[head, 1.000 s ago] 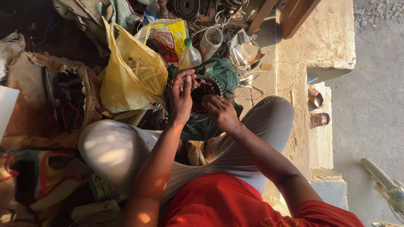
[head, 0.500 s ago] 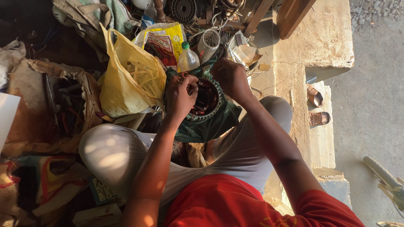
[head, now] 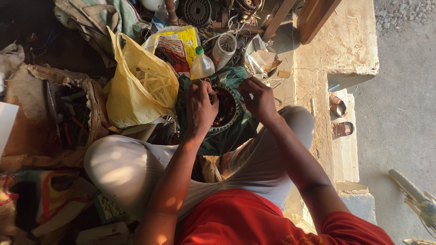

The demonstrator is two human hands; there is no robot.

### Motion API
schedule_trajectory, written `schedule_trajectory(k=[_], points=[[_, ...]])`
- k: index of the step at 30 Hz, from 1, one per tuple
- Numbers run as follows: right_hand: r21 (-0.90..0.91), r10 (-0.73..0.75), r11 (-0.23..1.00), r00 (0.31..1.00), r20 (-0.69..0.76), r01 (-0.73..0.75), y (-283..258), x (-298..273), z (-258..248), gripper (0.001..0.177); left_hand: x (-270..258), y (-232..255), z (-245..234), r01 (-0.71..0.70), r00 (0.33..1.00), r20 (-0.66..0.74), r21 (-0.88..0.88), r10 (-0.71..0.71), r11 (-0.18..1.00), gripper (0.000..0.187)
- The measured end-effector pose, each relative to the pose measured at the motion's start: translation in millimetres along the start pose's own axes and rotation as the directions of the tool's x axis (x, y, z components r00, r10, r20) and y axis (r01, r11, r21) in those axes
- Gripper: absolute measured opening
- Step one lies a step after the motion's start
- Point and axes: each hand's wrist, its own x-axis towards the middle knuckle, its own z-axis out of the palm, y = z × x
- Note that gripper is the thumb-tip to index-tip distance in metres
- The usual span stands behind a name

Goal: The person sits on the floor in a cluttered workshop and works on a circular electrical component, likely a motor stator. They use a hammer to tap the component, then place it on a green cloth. The person manipulates the copper windings with their hands, adjusting and arranging them within the slots.

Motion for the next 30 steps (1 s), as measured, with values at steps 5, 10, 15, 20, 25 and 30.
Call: schedule_trajectory(k=[5, 10, 15, 20, 25, 30], points=[[-0.1, -0.148, 0.987, 0.964, -0.221, 0.128, -19.5, -17.5, 14.3, 0.021, 9.1, -1.9, -21.2, -0.067, 0.992, 0.098, -0.085, 0.075, 0.994, 0.045], [-0.069, -0.208, 0.977, 0.973, -0.095, 0.202, -20.8, -31.4, 20.6, 0.022, 6.8, -26.0, -18.0, -0.018, 0.967, 0.231, -0.35, 0.105, 0.936, 0.048], [-0.284, -0.234, 0.93, 0.972, 0.026, 0.232, -23.6, -15.5, 29.9, 0.027, 1.7, -45.2, -13.5, 0.248, 0.936, 0.348, -0.759, 0.053, 0.602, 0.039], [-0.215, -0.086, 0.973, 0.996, -0.01, 0.082, -25.6, 4.5, 48.8, 0.03, -1.6, -38.3, -15.3, 0.389, 0.915, 0.4, -0.845, -0.049, 0.367, 0.039], [0.219, 0.093, 0.969, 0.992, 0.087, -0.11, -12.7, 0.7, 53.7, 0.016, 1.7, -32.1, -14.4, 0.341, 0.937, 0.334, -0.811, -0.104, 0.475, 0.041], [0.321, -0.009, 0.947, 0.993, 0.121, -0.031, -8.3, -2.8, 39.7, 0.016, 7.1, -31.8, -18.7, 0.266, 0.948, 0.317, -0.75, -0.023, 0.605, 0.039]])
